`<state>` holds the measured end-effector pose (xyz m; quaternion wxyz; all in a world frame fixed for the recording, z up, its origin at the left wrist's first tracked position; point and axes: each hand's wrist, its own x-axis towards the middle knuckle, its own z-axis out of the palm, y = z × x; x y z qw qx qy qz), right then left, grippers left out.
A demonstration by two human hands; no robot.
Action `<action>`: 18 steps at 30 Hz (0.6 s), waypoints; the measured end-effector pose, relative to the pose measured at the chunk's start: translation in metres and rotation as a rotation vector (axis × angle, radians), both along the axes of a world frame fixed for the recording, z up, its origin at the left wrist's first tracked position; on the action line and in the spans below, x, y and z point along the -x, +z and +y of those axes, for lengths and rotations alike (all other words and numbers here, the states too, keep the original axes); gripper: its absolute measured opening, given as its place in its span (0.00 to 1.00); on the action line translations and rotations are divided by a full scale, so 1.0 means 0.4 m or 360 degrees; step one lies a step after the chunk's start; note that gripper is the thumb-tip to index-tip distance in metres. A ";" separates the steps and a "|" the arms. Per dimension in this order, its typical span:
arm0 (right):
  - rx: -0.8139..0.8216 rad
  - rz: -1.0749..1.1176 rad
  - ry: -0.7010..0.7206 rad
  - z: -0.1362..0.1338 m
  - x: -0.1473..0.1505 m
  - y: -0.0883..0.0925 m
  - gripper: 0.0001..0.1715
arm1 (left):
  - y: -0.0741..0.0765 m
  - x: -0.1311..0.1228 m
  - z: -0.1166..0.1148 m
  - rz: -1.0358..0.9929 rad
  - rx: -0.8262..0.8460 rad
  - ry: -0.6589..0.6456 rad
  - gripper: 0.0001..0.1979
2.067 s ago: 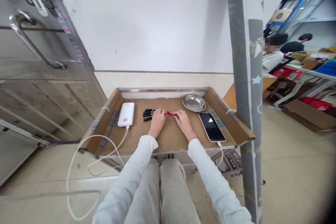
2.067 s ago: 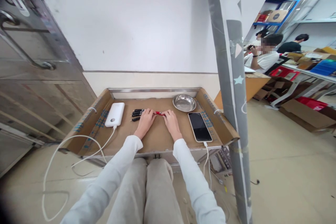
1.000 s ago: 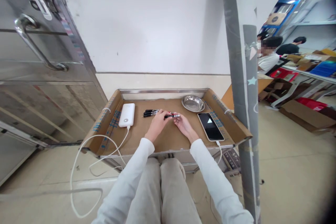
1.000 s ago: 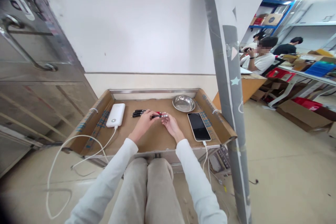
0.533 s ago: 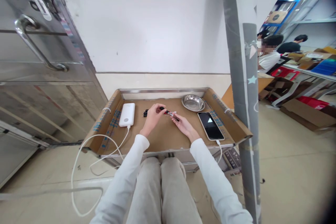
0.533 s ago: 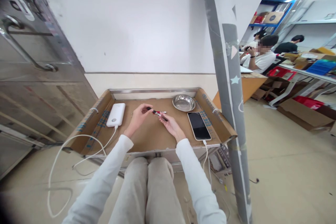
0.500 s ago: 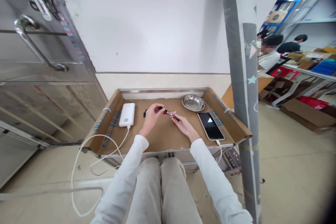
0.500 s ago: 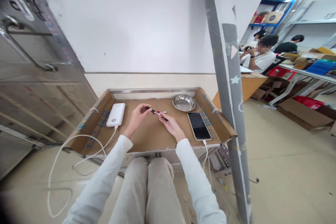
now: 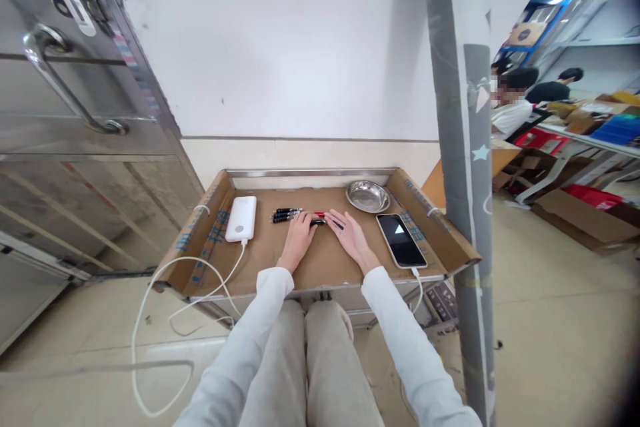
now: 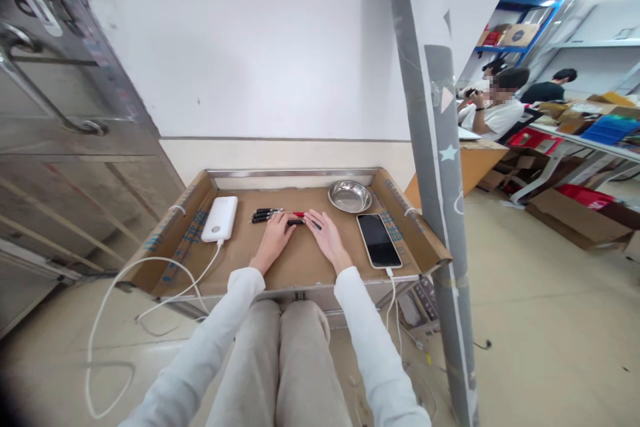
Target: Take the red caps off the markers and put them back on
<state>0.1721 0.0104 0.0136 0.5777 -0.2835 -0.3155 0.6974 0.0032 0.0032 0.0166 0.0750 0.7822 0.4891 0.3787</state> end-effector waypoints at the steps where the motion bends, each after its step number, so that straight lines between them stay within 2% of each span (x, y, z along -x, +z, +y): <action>1: 0.0013 0.0006 0.0024 -0.001 0.001 0.002 0.19 | 0.004 -0.008 -0.006 0.0044 -0.0053 -0.0026 0.10; 7: 0.0076 -0.0100 0.0254 -0.009 0.009 0.016 0.24 | 0.016 -0.038 -0.036 0.0219 -0.0124 -0.0460 0.11; 18: 0.0001 -0.0198 0.0453 -0.029 0.021 0.022 0.21 | 0.007 -0.029 -0.032 0.0094 -0.0038 -0.0574 0.10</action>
